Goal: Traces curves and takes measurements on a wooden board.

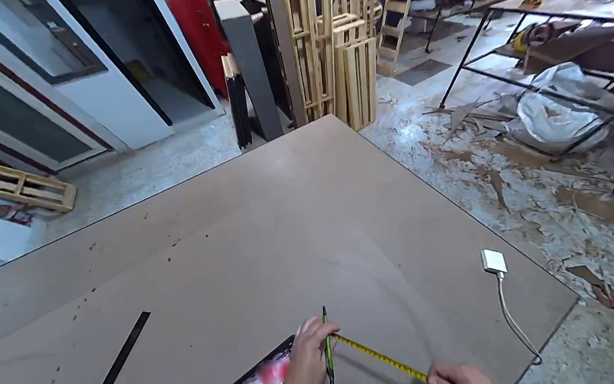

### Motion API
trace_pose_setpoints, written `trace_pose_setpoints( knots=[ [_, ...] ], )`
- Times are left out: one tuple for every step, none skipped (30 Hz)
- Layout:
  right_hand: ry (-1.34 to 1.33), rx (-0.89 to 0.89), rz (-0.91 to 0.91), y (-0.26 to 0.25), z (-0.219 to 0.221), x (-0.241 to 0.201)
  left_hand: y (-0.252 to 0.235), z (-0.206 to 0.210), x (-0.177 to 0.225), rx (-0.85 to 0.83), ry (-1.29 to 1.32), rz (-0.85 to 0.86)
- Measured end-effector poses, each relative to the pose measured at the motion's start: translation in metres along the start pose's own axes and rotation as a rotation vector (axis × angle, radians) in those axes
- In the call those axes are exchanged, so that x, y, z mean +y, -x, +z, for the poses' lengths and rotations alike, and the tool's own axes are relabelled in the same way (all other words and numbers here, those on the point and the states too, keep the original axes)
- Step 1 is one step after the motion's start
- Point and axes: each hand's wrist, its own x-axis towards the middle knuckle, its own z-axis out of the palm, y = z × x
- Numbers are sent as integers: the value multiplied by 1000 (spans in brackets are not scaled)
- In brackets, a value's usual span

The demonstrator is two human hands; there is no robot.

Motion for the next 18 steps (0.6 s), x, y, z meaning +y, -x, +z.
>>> trace_pose_setpoints(
  knots=[
    [23,-6,-2,-23,-16,8,-23,5,-14,-44,-12,-22],
    [54,-26,-2,-50,-34,16,-45,8,-27,-69,26,-61],
    [94,-56,-8,-80,-53,26,-68,9,-38,-68,115,-116],
    [132,-80,-18,-113,-75,35,-90,9,-48,-34,222,-181],
    [164,-89,-34,-148,-98,41,-113,8,-59,37,327,-239],
    [199,-79,-62,-186,-125,42,-140,6,-73,143,400,-275],
    [231,-63,-97,-226,-151,40,-169,4,-88,265,428,-286],
    [257,-49,-131,-265,-174,35,-197,1,-104,370,404,-285],
    [293,-33,-166,-305,-194,29,-224,-1,-119,446,343,-290],
    [339,-7,-200,-344,-212,22,-252,-4,-132,493,258,-298],
    [393,25,-229,-383,-228,14,-279,-6,-143,527,167,-298],
    [440,57,-244,-417,-243,2,-303,-12,-152,537,87,-299],
    [480,92,-251,-448,-256,-12,-325,-18,-158,535,32,-307],
    [502,119,-270,-476,-267,-26,-343,-24,-163,536,10,-326],
    [518,121,-286,-501,-276,-41,-359,-30,-167,548,3,-338],
    [531,109,-299,-524,-284,-55,-374,-35,-170,574,4,-337],
    [540,102,-308,-543,-291,-68,-387,-40,-174,606,1,-323],
    [549,89,-302,-558,-297,-79,-397,-44,-178,635,-14,-308]
  ],
)
